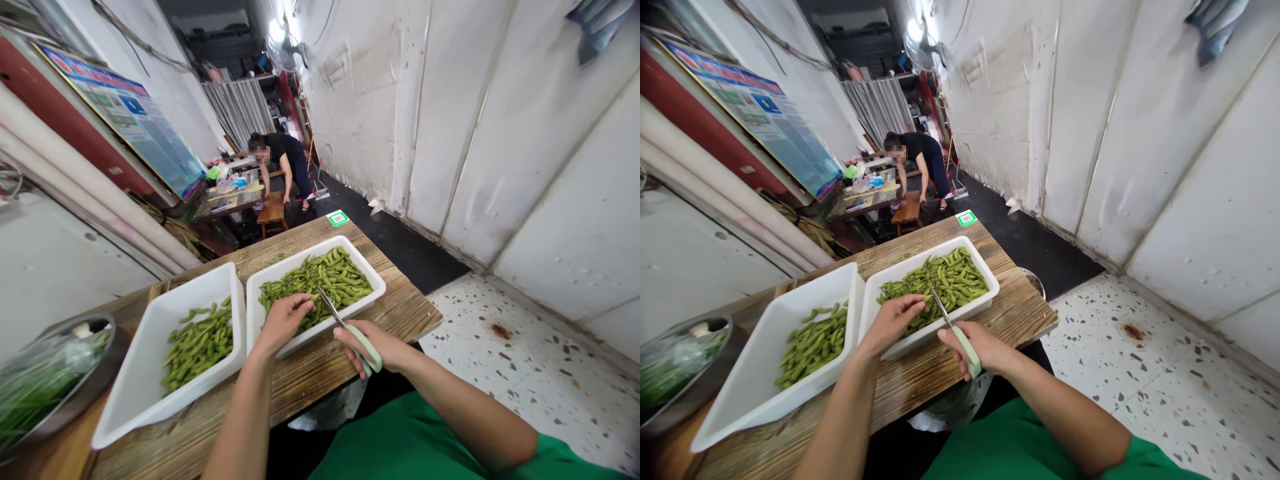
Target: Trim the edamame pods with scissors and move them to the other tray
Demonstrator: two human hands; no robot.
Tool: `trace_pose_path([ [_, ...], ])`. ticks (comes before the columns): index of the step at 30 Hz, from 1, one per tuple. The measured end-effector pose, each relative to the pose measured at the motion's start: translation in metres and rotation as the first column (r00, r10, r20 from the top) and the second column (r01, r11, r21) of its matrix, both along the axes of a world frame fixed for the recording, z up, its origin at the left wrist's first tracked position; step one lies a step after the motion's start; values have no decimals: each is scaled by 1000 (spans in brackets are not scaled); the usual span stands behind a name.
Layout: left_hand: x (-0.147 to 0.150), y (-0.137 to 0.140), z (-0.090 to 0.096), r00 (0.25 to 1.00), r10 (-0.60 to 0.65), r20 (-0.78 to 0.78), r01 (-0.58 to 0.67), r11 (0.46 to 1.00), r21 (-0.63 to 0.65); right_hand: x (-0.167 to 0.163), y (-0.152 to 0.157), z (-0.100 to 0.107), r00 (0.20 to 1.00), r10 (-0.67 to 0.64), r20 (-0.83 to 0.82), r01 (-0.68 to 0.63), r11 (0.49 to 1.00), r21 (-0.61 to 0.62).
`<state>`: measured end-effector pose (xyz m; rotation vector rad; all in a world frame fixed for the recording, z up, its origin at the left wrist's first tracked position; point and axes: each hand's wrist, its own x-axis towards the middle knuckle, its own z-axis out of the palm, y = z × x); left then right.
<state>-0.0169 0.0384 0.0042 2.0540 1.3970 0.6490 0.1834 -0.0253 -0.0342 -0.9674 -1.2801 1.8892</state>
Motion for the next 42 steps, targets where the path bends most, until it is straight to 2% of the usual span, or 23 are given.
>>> trace_pose_path([
  [4, 9, -6, 0, 1000, 1, 27, 0, 1000, -23, -1, 0, 2, 1000, 0, 18, 0, 1000, -5],
  [10, 7, -7, -4, 999, 24, 38, -22, 999, -44, 4, 3, 4, 997, 9, 76, -14, 998, 64],
  [12, 6, -4, -10, 994, 72, 85, -69, 997, -33, 5, 3, 5, 996, 0, 86, -5, 998, 59],
  [14, 5, -2, -15, 969, 170, 177, -168, 985, -28, 5, 3, 5, 997, -14, 77, 10, 999, 43],
  [16, 5, 0, -17, 896, 299, 328, -283, 954, -97, 4, 3, 5, 999, -29, 32, 29, 1000, 12],
  [18, 6, 0, -15, 758, 402, 513, -300, 914, -272, 3, 3, 4, 998, -34, -52, 32, 999, -39],
  [20, 7, -1, -9, 590, 466, 660, -195, 875, -443, 1, 3, 4, 991, 2, -132, -14, 996, -91],
  [22, 10, -4, -2, 455, 511, 729, -87, 840, -535, -1, 3, 3, 987, 44, -157, -63, 991, -116],
  [25, 14, -7, 2, 366, 560, 744, -17, 803, -596, -3, 2, 3, 991, 33, -129, -48, 992, -118],
  [28, 18, -10, 0, 344, 568, 748, 14, 793, -609, -5, 1, 3, 993, 11, -120, -21, 996, -85],
  [31, 22, -12, -3, 351, 550, 758, 5, 808, -589, -6, 0, 4, 993, 14, -116, -17, 1000, -25],
  [36, 27, -15, -2, 423, 523, 740, -86, 836, -541, -7, 0, 9, 995, -3, -105, 0, 999, -36],
  [42, 30, -17, 0, 531, 511, 676, -137, 839, -527, -2, -2, 15, 999, -26, -21, 26, 1000, -14],
])
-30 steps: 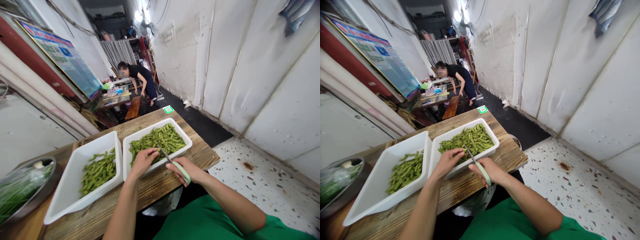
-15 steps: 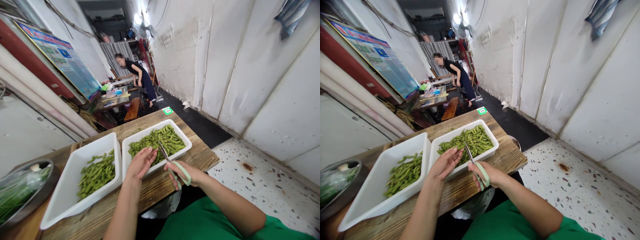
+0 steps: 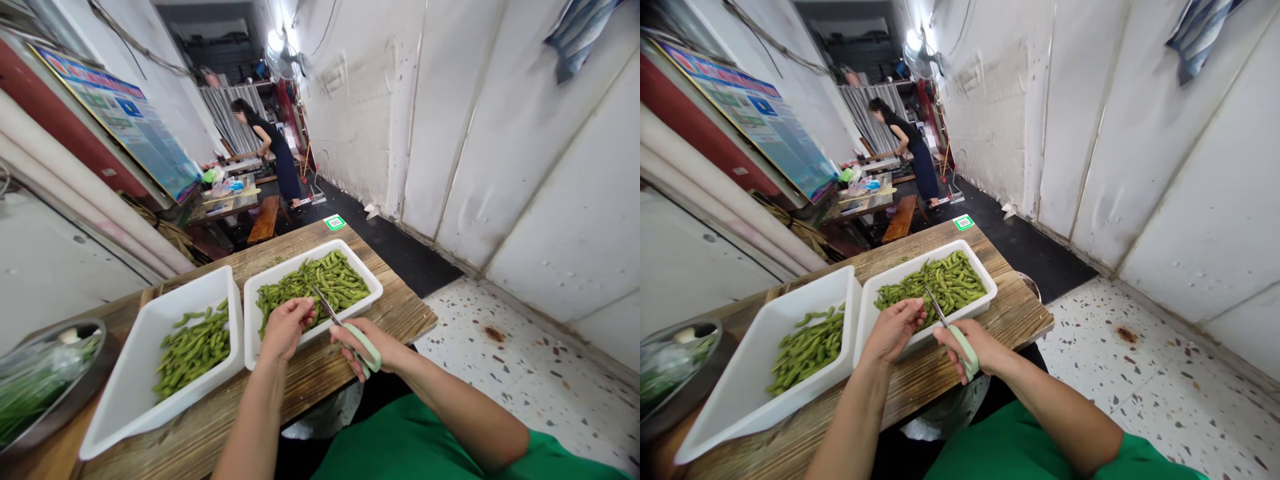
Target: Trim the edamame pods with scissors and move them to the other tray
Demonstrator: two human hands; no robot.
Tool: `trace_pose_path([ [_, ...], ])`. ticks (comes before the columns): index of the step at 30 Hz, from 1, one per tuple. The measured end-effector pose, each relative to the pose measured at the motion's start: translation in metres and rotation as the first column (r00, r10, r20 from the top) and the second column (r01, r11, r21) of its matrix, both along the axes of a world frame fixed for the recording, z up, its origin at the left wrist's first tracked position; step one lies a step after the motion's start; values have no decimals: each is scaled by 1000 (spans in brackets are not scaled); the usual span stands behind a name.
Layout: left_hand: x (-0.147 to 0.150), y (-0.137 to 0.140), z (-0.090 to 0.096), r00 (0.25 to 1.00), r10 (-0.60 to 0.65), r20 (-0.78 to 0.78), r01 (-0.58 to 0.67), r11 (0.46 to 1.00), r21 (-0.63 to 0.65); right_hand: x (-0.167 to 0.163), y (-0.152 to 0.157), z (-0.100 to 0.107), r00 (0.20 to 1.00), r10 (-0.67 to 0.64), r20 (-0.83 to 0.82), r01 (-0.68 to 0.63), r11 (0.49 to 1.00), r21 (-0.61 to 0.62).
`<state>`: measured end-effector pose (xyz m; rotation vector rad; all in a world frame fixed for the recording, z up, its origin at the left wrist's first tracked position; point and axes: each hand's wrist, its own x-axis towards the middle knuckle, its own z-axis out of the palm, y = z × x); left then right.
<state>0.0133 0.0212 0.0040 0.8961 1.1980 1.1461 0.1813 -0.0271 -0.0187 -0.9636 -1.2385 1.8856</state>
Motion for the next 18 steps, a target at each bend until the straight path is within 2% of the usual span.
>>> trace_pose_path([
  [5, 4, 1, -4, 982, 49, -184, -41, 998, 48, 0, 1, -2, 999, 1, 42, 1, 1000, -29],
  [9, -1, 3, -9, 962, 48, -268, -28, 997, 78, -1, 1, -9, 999, -4, 40, 6, 999, -39],
  [11, -19, 2, -7, 922, 125, -366, -79, 987, 140, 0, 2, -13, 1000, -5, 6, 5, 999, -51],
  [12, -33, 1, -4, 862, 220, -456, -140, 969, 203, 1, 2, -14, 1000, -5, -17, 4, 998, -65],
  [13, -49, -1, 0, 764, 334, -552, -207, 937, 281, 2, 3, -16, 999, -4, -40, 1, 997, -81],
  [14, -66, -4, 4, 585, 468, -663, -274, 883, 381, 4, 4, -17, 998, -2, -60, -4, 995, -96],
  [15, -83, -7, 8, 362, 550, -753, -307, 833, 461, 4, 4, -17, 997, 2, -77, -10, 994, -108],
  [16, -98, -10, 13, 158, 552, -819, -326, 812, 485, 5, 4, -18, 996, 4, -87, -14, 993, -115],
  [17, -109, -12, 17, 2, 530, -848, -345, 796, 496, 5, 5, -18, 996, 8, -91, -19, 993, -119],
  [18, -116, -12, 19, -116, 497, -860, -351, 789, 503, 4, 5, -19, 996, 12, -91, -23, 992, -123],
])
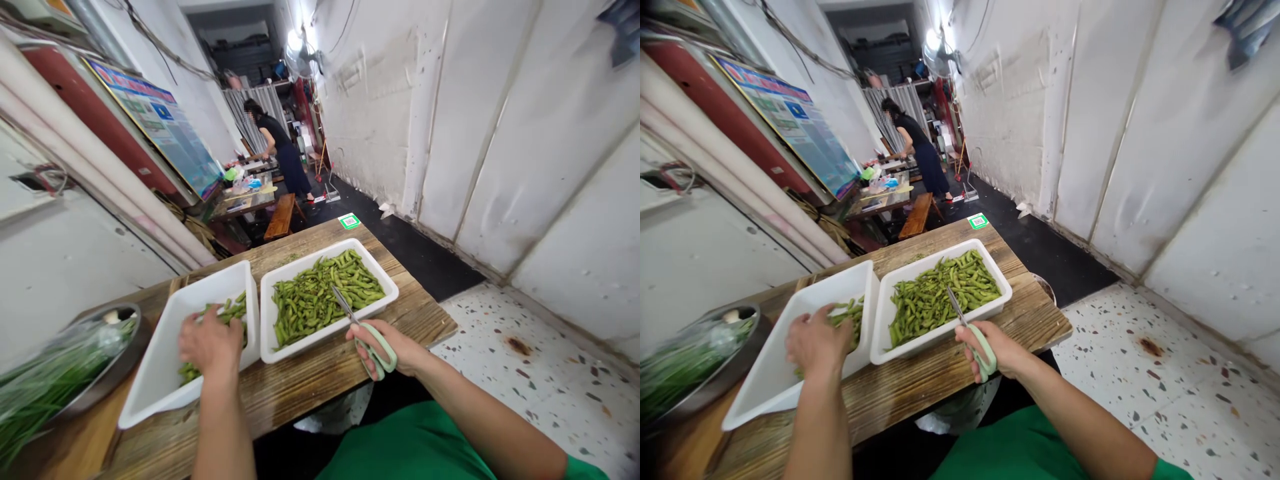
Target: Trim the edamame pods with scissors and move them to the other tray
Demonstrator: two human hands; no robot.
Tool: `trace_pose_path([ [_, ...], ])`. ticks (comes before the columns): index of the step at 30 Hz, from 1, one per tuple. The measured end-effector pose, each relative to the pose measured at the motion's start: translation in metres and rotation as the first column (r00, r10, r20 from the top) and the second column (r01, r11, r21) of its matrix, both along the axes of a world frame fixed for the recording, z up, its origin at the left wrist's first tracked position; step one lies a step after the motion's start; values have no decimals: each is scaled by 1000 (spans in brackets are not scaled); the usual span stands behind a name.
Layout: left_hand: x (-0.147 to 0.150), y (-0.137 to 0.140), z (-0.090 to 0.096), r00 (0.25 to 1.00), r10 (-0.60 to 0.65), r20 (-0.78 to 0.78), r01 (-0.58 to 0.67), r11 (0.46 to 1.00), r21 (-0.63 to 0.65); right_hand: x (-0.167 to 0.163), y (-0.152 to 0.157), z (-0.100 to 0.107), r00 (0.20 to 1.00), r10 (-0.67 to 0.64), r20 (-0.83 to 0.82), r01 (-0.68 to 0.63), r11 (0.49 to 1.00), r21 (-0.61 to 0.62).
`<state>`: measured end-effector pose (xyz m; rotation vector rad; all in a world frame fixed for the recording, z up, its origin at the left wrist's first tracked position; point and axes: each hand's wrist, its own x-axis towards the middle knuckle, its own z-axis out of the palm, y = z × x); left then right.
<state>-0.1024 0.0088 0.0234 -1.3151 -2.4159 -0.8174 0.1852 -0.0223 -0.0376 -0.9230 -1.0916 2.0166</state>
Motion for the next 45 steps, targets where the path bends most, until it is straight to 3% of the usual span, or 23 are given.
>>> trace_pose_path([
  [1, -2, 2, 1, 998, 18, -65, -20, 999, -34, -1, 0, -1, 1000, 5, 1, -5, 1000, -1],
  [3, 8, 12, 0, 989, -82, -119, 67, 990, -124, -4, 0, -2, 1000, 14, -6, -14, 1000, 6],
  [5, 28, 30, -6, 960, -265, -89, 231, 931, -281, -7, 0, -4, 999, 16, -28, -16, 1000, 11],
  [7, 47, 50, -14, 938, -341, -57, 287, 862, -418, -8, 0, -7, 999, 15, -47, -15, 1000, 6],
  [10, 62, 72, -23, 909, -416, -37, 353, 813, -463, -7, -1, -8, 999, 24, -28, -24, 1000, 0],
  [12, 63, 78, -26, 863, -504, 50, 483, 789, -379, -7, -2, -6, 1000, 21, 16, -21, 1000, 20],
  [14, 64, 77, -24, 745, -624, 238, 665, 725, -180, -6, -3, -2, 997, 6, 70, -10, 999, 52],
  [17, 69, 65, -16, 390, -729, 562, 797, 573, 190, -5, -4, 3, 990, -37, 136, 23, 994, 105],
  [19, 76, 53, -10, 214, -712, 669, 788, 531, 312, -3, -2, 5, 984, -75, 164, 48, 986, 161],
  [21, 82, 43, -8, 172, -689, 704, 782, 530, 328, 0, 0, 6, 975, -109, 192, 64, 971, 228],
  [27, 95, 28, -21, 304, -674, 673, 746, 608, 273, 2, 3, 14, 964, -93, 249, 25, 964, 266],
  [32, 96, 27, -30, 300, -685, 664, 787, 571, 233, -1, 2, 18, 953, -100, 286, 7, 951, 310],
  [36, 93, 26, -32, 315, -688, 654, 802, 562, 204, 5, 6, 16, 897, -183, 402, -28, 885, 465],
  [39, 93, 25, -34, 277, -679, 680, 809, 547, 216, 8, 8, 15, 865, -246, 437, -36, 839, 543],
  [41, 95, 25, -35, 233, -643, 730, 797, 556, 236, 9, 8, 16, 871, -220, 439, -35, 864, 503],
  [43, 97, 25, -34, 168, -567, 807, 744, 610, 274, 9, 6, 17, 892, -170, 419, -18, 913, 408],
  [45, 98, 25, -32, 53, -471, 881, 640, 693, 332, 8, 4, 17, 927, -129, 351, 13, 949, 313],
])
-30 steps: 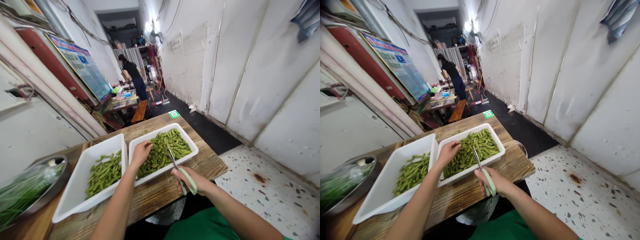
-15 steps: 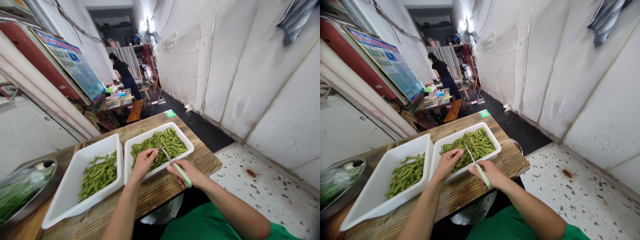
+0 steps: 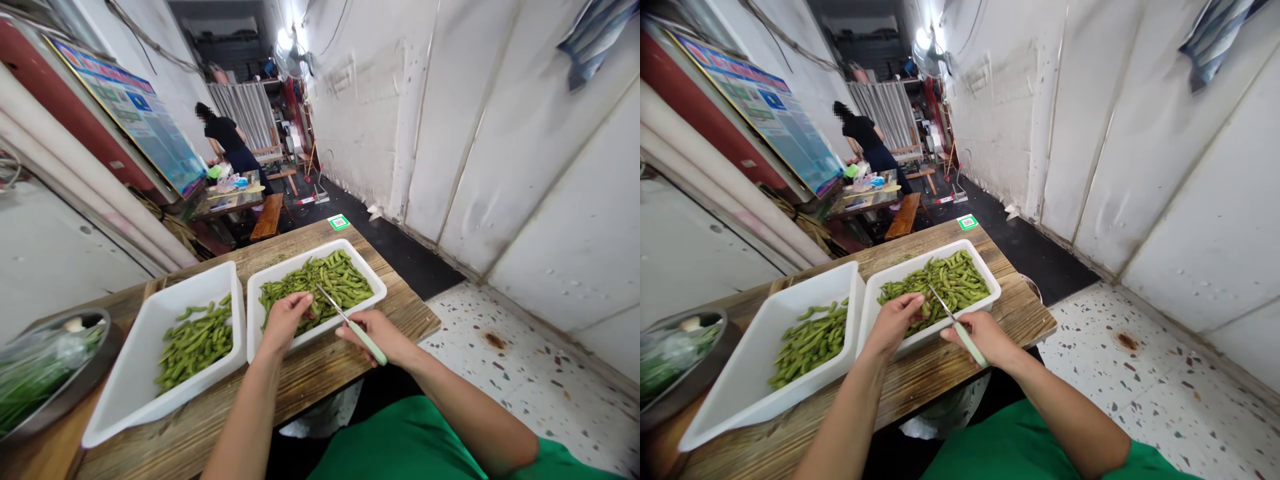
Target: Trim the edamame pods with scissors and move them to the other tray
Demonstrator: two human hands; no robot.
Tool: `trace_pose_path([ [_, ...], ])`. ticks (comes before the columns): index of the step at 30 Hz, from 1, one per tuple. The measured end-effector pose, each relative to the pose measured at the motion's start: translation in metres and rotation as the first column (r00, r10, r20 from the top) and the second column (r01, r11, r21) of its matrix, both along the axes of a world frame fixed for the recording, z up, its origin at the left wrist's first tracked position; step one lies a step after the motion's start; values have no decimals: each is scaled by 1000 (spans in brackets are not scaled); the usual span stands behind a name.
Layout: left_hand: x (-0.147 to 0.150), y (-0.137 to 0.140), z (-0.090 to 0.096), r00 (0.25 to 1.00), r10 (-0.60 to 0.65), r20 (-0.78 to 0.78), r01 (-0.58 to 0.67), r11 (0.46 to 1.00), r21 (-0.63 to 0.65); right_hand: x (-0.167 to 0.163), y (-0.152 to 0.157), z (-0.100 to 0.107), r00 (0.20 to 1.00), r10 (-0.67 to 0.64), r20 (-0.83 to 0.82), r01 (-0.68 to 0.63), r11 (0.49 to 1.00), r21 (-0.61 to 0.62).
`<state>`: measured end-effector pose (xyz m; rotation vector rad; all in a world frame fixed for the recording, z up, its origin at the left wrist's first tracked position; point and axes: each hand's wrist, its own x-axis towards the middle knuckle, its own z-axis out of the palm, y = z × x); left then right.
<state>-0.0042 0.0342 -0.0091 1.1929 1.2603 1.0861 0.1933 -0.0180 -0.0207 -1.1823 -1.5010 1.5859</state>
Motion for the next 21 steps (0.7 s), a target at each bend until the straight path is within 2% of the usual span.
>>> trace_pose_path([
  [3, 0, -1, 5, 959, 109, 263, -87, 992, -93, -2, -2, -4, 987, 21, -157, -32, 997, -71],
  [7, 1, -5, 9, 897, 163, 410, -136, 986, -95, -6, -5, -8, 979, 53, -199, -73, 993, -94],
  [13, 9, -10, 5, 885, 221, 409, -226, 973, -36, -12, -7, 1, 980, 69, -186, -95, 986, -136],
  [21, 15, -17, 8, 917, 207, 343, -218, 976, -4, -16, -3, 0, 975, 45, -219, -74, 989, -127],
])
